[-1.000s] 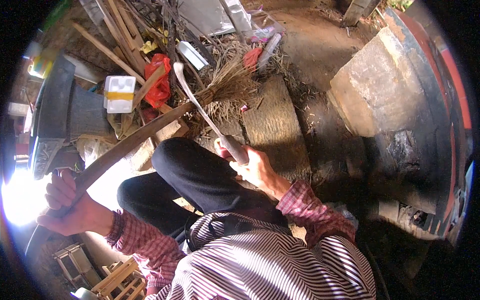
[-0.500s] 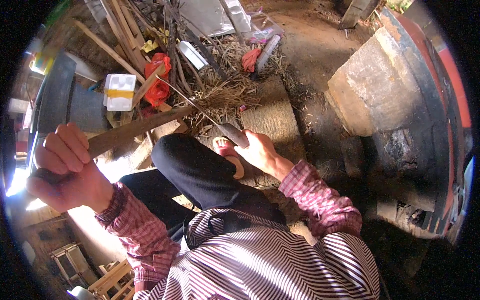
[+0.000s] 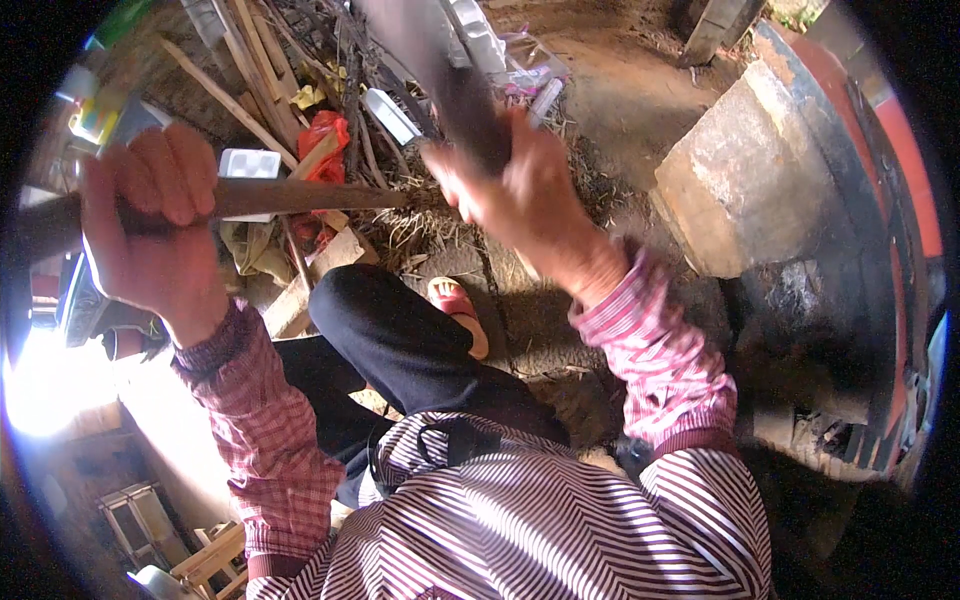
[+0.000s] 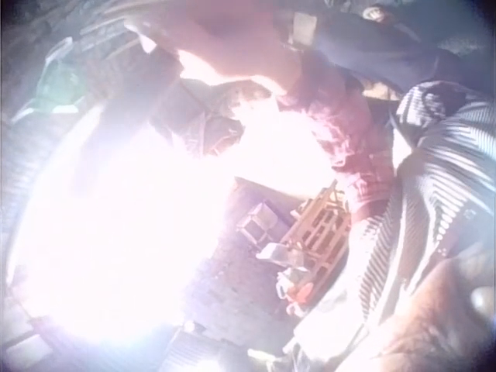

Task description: The person scrapes a long wooden pole with a billhook while sitting. They insert the pole into a bound bundle of straw and use the billhook to trim and shape the wood to fit the handle into the broom head.

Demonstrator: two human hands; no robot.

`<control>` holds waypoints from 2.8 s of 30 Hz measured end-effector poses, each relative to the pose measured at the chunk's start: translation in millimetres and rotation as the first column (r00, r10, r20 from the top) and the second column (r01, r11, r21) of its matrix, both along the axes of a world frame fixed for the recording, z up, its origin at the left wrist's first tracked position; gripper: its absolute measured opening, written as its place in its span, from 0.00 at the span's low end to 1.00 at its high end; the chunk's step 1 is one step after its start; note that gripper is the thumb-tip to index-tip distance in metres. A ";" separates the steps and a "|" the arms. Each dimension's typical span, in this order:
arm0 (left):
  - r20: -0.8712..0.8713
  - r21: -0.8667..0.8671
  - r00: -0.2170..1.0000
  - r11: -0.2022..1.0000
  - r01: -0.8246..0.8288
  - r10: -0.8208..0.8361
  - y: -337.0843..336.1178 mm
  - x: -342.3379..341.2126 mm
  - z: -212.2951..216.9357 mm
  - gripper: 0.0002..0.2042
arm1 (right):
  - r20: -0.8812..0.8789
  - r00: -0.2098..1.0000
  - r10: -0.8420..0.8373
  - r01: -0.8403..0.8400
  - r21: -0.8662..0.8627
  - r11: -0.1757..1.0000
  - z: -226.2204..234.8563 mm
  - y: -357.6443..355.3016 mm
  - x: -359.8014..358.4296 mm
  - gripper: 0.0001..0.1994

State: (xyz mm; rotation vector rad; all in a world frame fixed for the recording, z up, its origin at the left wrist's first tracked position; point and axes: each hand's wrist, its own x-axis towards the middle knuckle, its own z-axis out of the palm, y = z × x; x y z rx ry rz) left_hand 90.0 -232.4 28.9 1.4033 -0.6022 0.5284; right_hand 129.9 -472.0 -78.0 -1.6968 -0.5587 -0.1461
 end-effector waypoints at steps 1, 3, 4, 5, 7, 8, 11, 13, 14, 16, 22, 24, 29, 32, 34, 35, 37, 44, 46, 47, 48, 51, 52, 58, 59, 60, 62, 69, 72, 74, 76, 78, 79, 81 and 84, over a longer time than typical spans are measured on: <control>0.020 -0.003 0.998 0.998 0.059 -0.059 -4.5 2.6 11.4 0.20 | -0.093 0.995 -0.037 0.015 -0.230 0.973 -58.5 -12.7 -4.9 0.13; 0.111 0.003 0.992 0.998 -0.058 0.058 -33.1 16.1 0.5 0.20 | -0.385 0.912 -0.145 -0.095 -0.539 0.837 -152.6 -63.8 -18.4 0.15; 0.075 0.006 0.997 1.000 -0.018 0.018 -32.6 14.3 1.1 0.19 | -0.568 0.803 -0.181 -0.218 -0.562 0.798 -183.0 -77.7 -26.6 0.17; 0.025 0.008 0.999 0.999 0.033 -0.033 -37.3 17.3 -6.3 0.19 | -0.408 0.891 -0.200 -0.152 -0.683 0.714 -207.6 -86.8 -26.0 0.15; -0.041 -0.005 0.996 0.997 0.079 -0.079 -26.9 8.7 -9.9 0.19 | -0.422 0.888 -0.183 -0.160 -0.655 0.738 -221.4 -69.0 -57.1 0.14; -0.022 -0.021 0.998 0.998 0.054 -0.054 -22.3 4.6 -6.9 0.19 | -0.545 0.826 -0.146 -0.206 -0.532 0.821 -208.3 -57.1 -60.9 0.14; 0.041 0.072 0.987 0.985 0.154 -0.157 -15.7 9.9 0.9 0.19 | -0.721 0.692 -0.041 -0.177 -0.224 0.958 -200.4 -42.6 -76.3 0.14; 0.032 0.058 0.990 0.989 0.132 -0.135 -21.4 12.6 1.6 0.19 | -0.707 0.705 -0.050 -0.128 -0.196 0.972 -189.7 -46.4 -70.4 0.14; 0.009 0.052 0.995 0.993 0.103 -0.103 -22.9 13.1 -2.3 0.19 | -0.688 0.723 -0.066 -0.110 -0.209 0.972 -178.9 -46.3 -63.1 0.14; 0.009 0.006 0.996 0.997 0.083 -0.083 -21.1 10.1 -5.8 0.19 | -0.446 0.895 0.012 -0.080 -0.134 0.988 -143.3 -40.9 -43.6 0.11; -0.003 -0.069 0.999 0.997 0.044 -0.044 -10.8 8.1 -9.3 0.18 | 0.007 0.999 -0.037 0.037 0.007 0.999 43.9 -9.6 7.2 0.14; -0.006 -0.076 0.999 0.996 0.036 -0.036 -6.5 9.1 -8.5 0.18 | 0.204 0.975 -0.092 0.081 0.061 0.995 71.3 -1.2 7.4 0.15; -0.039 -0.209 0.996 0.975 0.069 -0.079 -18.7 15.2 13.1 0.19 | -0.490 0.870 0.053 -0.176 -0.208 0.962 -137.9 -53.0 -48.3 0.06; -0.094 -0.172 0.985 0.977 0.129 -0.146 -42.1 24.8 -6.7 0.18 | -0.277 0.928 -0.249 -0.064 -0.777 0.626 -251.2 -105.2 -78.5 0.17; -0.020 -0.146 0.993 0.983 0.112 -0.116 -27.7 11.1 9.5 0.18 | -0.253 0.924 -0.287 0.015 -0.725 0.689 -250.8 -76.2 -85.9 0.16; 0.008 -0.101 0.984 0.979 0.178 -0.178 -15.4 8.6 18.5 0.19 | -0.531 0.821 -0.208 -0.074 -0.461 0.884 -226.4 -65.1 -88.2 0.14; 0.019 -0.067 0.968 0.966 0.251 -0.250 -6.6 6.6 26.9 0.19 | -0.691 0.717 -0.096 -0.098 -0.236 0.967 -209.1 -54.1 -87.5 0.11; -0.027 -0.229 0.817 0.792 -0.566 0.576 -15.8 12.4 -65.5 0.09 | -0.760 0.646 -0.065 -0.072 -0.145 0.987 -209.4 -35.6 -75.1 0.12; -0.050 -0.120 0.709 0.701 -0.703 0.703 0.4 14.3 -123.1 0.06 | -0.777 0.629 -0.031 -0.097 -0.118 0.988 -211.1 -30.1 -75.5 0.13; -0.164 -0.115 0.686 0.677 -0.727 0.709 -0.9 13.3 -138.0 0.08 | -0.770 0.636 -0.045 -0.114 -0.151 0.982 -209.4 -29.9 -75.5 0.13; -0.184 -0.129 0.651 0.638 -0.759 0.737 3.4 13.8 -148.7 0.06 | -0.772 0.634 -0.048 -0.113 -0.153 0.982 -210.4 -30.6 -75.7 0.13; -0.467 -0.323 0.679 0.606 -0.727 0.566 -5.5 8.3 -137.6 0.18 | -0.749 0.660 -0.051 -0.067 -0.126 0.990 -214.8 -41.1 -78.0 0.13; -0.467 -0.321 0.677 0.604 -0.729 0.569 -2.1 7.1 -135.8 0.18 | -0.750 0.660 -0.047 -0.071 -0.124 0.990 -212.5 -41.8 -78.5 0.13; -0.323 -0.404 0.852 0.754 -0.517 0.412 0.2 -7.0 -101.8 0.22 | -0.709 0.701 -0.075 -0.076 -0.180 0.981 -195.6 -39.6 -85.1 0.14; -0.303 -0.363 0.860 0.785 -0.502 0.411 -5.0 -10.5 -93.5 0.22 | -0.708 0.700 -0.095 -0.073 -0.203 0.976 -188.1 -37.9 -85.9 0.14; -0.307 -0.362 0.860 0.786 -0.501 0.407 -6.9 -11.4 -90.6 0.22 | -0.711 0.696 -0.098 -0.071 -0.204 0.976 -189.4 -37.2 -86.7 0.14; -0.231 -0.301 0.886 0.837 -0.457 0.401 -8.3 -13.1 -84.7 0.21 | -0.432 0.900 -0.055 -0.088 -0.304 0.949 -181.3 -29.2 -86.9 0.11; -0.215 -0.272 0.928 0.894 -0.357 0.305 -24.7 -14.1 -69.8 0.22 | -0.295 0.951 -0.092 -0.036 -0.403 0.915 -203.2 -27.2 -89.9 0.12; -0.238 -0.243 0.892 0.866 -0.437 0.384 -34.1 -7.0 -74.8 0.22 | -0.449 0.886 -0.116 -0.088 -0.409 0.908 -192.5 -31.6 -87.0 0.12; -0.137 -0.271 0.930 0.890 -0.366 0.341 -26.4 -1.6 -73.9 0.22 | -0.284 0.959 -0.010 -0.054 -0.214 0.975 -160.8 -27.1 -78.9 0.12; -0.149 -0.367 0.967 0.896 -0.249 0.207 -18.3 1.2 -70.9 0.20 | -0.310 0.950 -0.029 -0.038 -0.206 0.978 -99.1 -9.3 -58.3 0.12; -0.168 -0.375 0.955 0.880 -0.291 0.244 -21.8 6.4 -68.8 0.18 | 0.090 0.994 -0.069 0.084 -0.171 0.982 -43.3 4.6 -31.9 0.14; -0.128 -0.309 0.936 0.884 -0.351 0.327 -21.8 9.4 -71.0 0.19 | 0.268 0.961 -0.064 0.139 -0.271 0.953 -17.1 4.6 -17.9 0.15; -0.156 -0.302 0.911 0.860 -0.411 0.381 -21.0 12.6 -68.0 0.19 | 0.338 0.937 -0.092 0.168 -0.203 0.965 1.1 2.5 -11.3 0.15; -0.112 -0.230 0.895 0.865 -0.447 0.433 -30.4 15.8 -56.4 0.19 | -0.013 0.999 -0.048 0.043 -0.240 0.970 -72.1 -8.6 -18.2 0.16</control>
